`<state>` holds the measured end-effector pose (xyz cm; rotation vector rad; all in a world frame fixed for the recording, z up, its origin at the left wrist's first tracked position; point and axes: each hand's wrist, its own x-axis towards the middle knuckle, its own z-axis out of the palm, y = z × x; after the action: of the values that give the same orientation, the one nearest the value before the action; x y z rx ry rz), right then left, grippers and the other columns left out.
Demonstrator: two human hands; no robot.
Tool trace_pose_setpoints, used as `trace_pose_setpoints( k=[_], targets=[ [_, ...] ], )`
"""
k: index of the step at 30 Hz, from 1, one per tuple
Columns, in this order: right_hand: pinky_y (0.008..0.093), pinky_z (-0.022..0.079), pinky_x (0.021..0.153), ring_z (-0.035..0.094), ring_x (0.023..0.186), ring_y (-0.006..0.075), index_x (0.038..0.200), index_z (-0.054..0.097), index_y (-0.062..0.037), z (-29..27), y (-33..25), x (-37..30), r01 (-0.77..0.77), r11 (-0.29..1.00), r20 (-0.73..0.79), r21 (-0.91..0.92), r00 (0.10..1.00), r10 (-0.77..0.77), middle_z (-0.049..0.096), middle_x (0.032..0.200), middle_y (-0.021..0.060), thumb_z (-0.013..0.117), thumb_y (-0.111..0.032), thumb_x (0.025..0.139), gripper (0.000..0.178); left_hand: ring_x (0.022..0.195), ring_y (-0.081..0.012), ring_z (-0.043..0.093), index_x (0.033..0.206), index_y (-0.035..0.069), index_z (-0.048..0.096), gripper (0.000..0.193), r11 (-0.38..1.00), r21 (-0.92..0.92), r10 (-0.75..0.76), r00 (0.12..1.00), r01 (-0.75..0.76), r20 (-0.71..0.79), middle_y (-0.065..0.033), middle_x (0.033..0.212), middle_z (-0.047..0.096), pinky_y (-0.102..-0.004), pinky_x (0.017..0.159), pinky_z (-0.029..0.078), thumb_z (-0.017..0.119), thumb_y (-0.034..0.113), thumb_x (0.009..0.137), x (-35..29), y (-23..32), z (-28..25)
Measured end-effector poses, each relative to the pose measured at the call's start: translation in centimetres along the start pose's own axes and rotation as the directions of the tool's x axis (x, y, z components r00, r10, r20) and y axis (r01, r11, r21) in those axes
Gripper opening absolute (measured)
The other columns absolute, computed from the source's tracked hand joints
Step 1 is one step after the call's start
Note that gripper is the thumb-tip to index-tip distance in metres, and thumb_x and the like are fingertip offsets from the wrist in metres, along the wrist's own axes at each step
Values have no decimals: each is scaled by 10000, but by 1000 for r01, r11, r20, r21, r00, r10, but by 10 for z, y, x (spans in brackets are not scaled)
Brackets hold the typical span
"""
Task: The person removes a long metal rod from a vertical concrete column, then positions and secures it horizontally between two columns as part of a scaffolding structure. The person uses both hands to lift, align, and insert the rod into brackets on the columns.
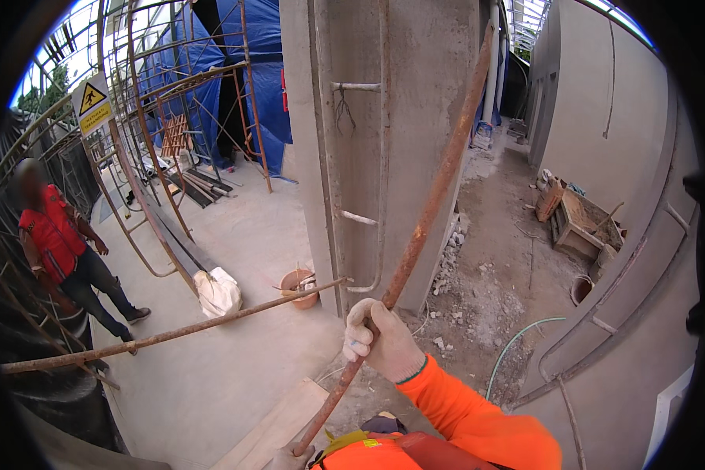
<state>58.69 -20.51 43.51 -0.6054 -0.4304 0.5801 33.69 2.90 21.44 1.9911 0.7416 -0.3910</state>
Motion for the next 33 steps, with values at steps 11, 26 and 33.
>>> trace_pose_setpoints(
  k=[11,26,33],
  targets=[
    [333,404,583,394,566,119,893,574,-70,40,44,16,-136,991,-80,-10,988,134,387,663,-33,537,-329,1112,341,723,-236,680,1007,-13,746,369,993,-92,32,925,-72,-379,-143,768,709,-406,701,541,778,340,905,0,-50,7],
    [293,377,544,372,548,82,927,590,-67,41,80,78,-249,967,67,-51,965,252,412,683,-47,562,-293,1108,291,1173,-415,647,1410,-2,593,574,998,58,44,799,-11,-600,-257,1362,633,-489,968,546,764,240,919,7,-11,-17],
    [343,495,709,512,708,129,1045,583,-33,36,89,102,-265,942,270,-206,910,315,513,822,11,533,-282,1121,266,1178,-412,632,1405,6,594,628,943,-4,261,747,-332,-611,-268,1285,648,-495,998,525,806,303,894,-20,144,-54]
  ],
)
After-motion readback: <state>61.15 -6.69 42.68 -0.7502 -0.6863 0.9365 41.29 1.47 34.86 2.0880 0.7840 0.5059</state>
